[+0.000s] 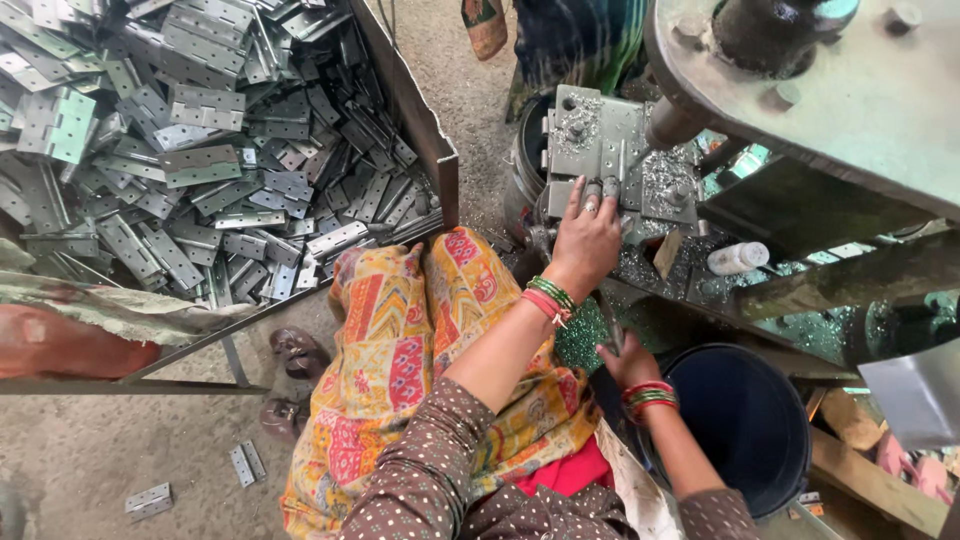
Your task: The person sits on the floor and repeatedly picks up metal hinge pieces from a nearby bin. She places each piece into a press machine, operates the lever to process it, and then removes the finished piece to place it into a pile.
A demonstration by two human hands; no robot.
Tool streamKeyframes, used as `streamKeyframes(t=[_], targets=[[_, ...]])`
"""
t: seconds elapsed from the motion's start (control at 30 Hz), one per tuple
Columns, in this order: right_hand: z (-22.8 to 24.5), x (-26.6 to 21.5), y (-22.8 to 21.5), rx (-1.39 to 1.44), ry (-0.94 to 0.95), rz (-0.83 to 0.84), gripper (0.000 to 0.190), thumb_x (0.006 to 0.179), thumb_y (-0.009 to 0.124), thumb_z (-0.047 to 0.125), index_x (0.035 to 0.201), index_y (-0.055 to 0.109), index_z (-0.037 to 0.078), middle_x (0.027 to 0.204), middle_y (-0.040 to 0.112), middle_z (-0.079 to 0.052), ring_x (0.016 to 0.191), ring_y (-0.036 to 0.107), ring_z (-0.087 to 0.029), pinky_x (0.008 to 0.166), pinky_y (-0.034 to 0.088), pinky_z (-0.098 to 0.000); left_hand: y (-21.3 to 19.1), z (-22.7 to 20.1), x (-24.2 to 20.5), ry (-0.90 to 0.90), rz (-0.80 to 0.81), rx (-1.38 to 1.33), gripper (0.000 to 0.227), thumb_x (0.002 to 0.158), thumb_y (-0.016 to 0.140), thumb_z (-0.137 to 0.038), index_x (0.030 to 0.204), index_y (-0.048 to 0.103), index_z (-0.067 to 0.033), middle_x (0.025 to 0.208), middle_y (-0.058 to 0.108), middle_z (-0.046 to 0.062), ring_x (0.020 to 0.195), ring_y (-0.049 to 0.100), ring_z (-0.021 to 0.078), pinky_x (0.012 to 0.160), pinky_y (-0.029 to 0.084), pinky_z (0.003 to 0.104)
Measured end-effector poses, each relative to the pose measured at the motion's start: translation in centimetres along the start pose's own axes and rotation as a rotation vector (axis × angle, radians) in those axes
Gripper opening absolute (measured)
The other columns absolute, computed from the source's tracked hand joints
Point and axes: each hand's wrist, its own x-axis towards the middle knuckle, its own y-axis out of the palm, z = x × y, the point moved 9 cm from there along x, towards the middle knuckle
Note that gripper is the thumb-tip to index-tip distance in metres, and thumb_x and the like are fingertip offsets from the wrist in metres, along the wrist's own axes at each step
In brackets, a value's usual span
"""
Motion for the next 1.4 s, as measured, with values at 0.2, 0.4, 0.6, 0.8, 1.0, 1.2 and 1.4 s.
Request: streamKeyframes(t=[0.2,0.4,0.6,0.8,1.0,1.2,1.4], targets=[[0.8,-0.8,-3.9,-0.107,0.007,0.125,0.056,0.088,0.070,0.053,0.108,0.062,0.001,0.097,0.072,-0.029,0.096,0.071,-0.046,0.085,0.055,-0.0512,2.7,0.6,1.5,-0.023,0.098,0.005,0.032,0.093,0.056,-0.024,0.099,0.077,-0.0011,0.128,0.067,0.019,0.124,0.062,0.0344,0.125,0.020,0.054],[0.4,-0.6,-0.1,-0.033,-0.050,-0.142,0.042,0.094,0.066,0.047,0.103,0.064,0.006,0.091,0.072,-0.026,0.090,0.068,-0.048,0.079,0.053,-0.0553,2.9,0.7,2.3,-0.014,0.040,0.081,0.037,0.092,0.056,-0.026,0.103,0.077,0.0016,0.128,0.067,0.018,0.121,0.062,0.0326,0.126,0.020,0.053],[-1.2,-0.3,1.8,-0.026,-0.045,-0.161,0.042,0.091,0.066,0.044,0.107,0.062,0.006,0.092,0.072,-0.026,0.090,0.068,-0.049,0.076,0.052,-0.0572,2.9,0.8,1.9,-0.027,0.165,-0.017,0.034,0.096,0.055,-0.024,0.104,0.077,0.0003,0.126,0.066,0.019,0.124,0.061,0.0340,0.128,0.020,0.054],[-0.3,1.0,-2.7,-0.194,0.061,0.078,0.060,0.088,0.069,0.057,0.105,0.059,0.000,0.096,0.071,-0.029,0.095,0.070,-0.049,0.083,0.054,-0.0548,2.6,1.1,2.1,0.015,0.100,0.056,0.033,0.091,0.055,-0.024,0.103,0.078,-0.0027,0.135,0.063,0.021,0.127,0.059,0.0360,0.125,0.018,0.054],[0.1,0.3,-1.8,-0.152,-0.011,-0.013,0.052,0.087,0.067,0.055,0.102,0.066,0.006,0.091,0.072,-0.028,0.090,0.070,-0.047,0.080,0.055,-0.0551,4.5,1.5,4.1,-0.007,0.151,0.064,0.034,0.092,0.055,-0.025,0.102,0.078,-0.0024,0.135,0.062,0.019,0.129,0.058,0.0345,0.126,0.016,0.054],[-2.3,-0.8,3.3,-0.067,-0.089,-0.179,0.045,0.093,0.063,0.047,0.110,0.065,0.005,0.093,0.073,-0.025,0.090,0.070,-0.047,0.078,0.055,-0.0556,3.9,0.8,2.8,0.025,0.257,0.017,0.024,0.088,0.059,-0.020,0.095,0.081,-0.0117,0.130,0.064,0.020,0.129,0.058,0.0355,0.126,0.019,0.054],[-2.7,1.2,2.0,-0.121,-0.030,-0.090,0.059,0.089,0.069,0.053,0.123,0.063,0.005,0.103,0.072,-0.030,0.094,0.068,-0.051,0.081,0.053,-0.0587,-0.6,4.9,1.6,-0.030,0.179,-0.404,0.023,0.083,0.063,-0.026,0.093,0.076,-0.0105,0.115,0.071,0.011,0.113,0.066,0.0290,0.115,0.032,0.054]])
